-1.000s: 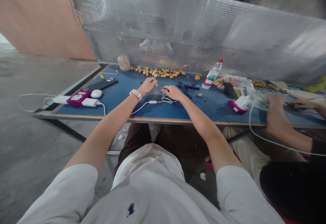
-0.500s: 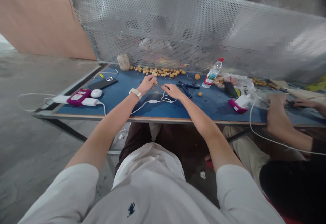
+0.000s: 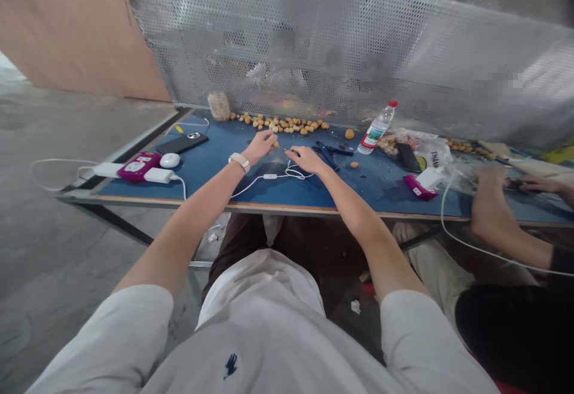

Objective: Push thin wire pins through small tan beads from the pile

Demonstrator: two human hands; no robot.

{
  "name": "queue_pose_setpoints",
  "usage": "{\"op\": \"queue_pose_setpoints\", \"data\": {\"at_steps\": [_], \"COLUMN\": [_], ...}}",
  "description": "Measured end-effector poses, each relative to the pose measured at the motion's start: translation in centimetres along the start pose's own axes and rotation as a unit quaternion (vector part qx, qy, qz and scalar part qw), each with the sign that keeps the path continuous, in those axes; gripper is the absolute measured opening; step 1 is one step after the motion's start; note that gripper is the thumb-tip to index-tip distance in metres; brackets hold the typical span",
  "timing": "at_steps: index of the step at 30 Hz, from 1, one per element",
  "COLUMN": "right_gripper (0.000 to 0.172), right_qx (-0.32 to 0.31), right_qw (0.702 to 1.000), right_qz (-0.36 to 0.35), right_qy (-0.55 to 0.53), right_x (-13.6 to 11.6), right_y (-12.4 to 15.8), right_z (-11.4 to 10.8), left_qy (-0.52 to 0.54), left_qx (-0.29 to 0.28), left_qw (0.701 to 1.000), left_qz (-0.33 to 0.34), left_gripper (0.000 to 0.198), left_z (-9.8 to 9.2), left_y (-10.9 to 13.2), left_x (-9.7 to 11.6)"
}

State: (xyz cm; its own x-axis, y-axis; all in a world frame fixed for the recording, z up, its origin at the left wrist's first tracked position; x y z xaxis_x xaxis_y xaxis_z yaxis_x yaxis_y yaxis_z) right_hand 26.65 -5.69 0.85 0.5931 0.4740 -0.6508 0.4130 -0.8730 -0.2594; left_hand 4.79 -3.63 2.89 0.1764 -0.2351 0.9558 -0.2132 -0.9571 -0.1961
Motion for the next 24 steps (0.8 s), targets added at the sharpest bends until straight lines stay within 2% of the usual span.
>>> {"op": "queue_pose_setpoints", "data": {"at_steps": [10,14,18,24], "right_gripper": [0.049,0.053,0.06,0.056], "right_qx": [-0.016,0.006,-0.004,0.021], "right_qw": [1.0,1.0,1.0,0.999], "right_qz": [-0.002,-0.008,-0.006,-0.015], "right_qy": [0.003,-0.005,-0.017,-0.024], "right_x": [0.27,0.67,0.66,0.34], "right_y": [-0.1,-0.26,-0.25,-0.18], "right_z": [0.09,0.0,0.09,0.1], "left_qy": [-0.001,0.018,0.021,0.062], "left_qx": [0.003,0.001,-0.013,-0.011], "left_qw": [1.0,1.0,1.0,0.998], "left_qz": [-0.007,-0.006,-0.01,-0.023], "left_gripper": [0.058,0.057,0.056,0.051], "left_z": [0.14,0.12,0.2,0.36], "left_y": [0.08,0.06,0.24,-0.07], "left_x": [0.09,0.13,0.3,0.01]}}
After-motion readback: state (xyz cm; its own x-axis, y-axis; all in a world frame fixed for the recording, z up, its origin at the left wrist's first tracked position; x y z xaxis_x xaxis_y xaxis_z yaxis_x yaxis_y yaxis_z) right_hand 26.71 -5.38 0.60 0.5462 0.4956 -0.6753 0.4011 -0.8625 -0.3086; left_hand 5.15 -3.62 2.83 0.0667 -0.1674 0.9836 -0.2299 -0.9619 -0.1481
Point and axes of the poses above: each hand's wrist, its own y-axis away from the middle knuckle, its own z-axis out of the palm, x = y × z, the point moved 3 cm from there along -y, towards the middle knuckle, and after that the axes turned 11 degrees about -y, right-handed, at the moved point
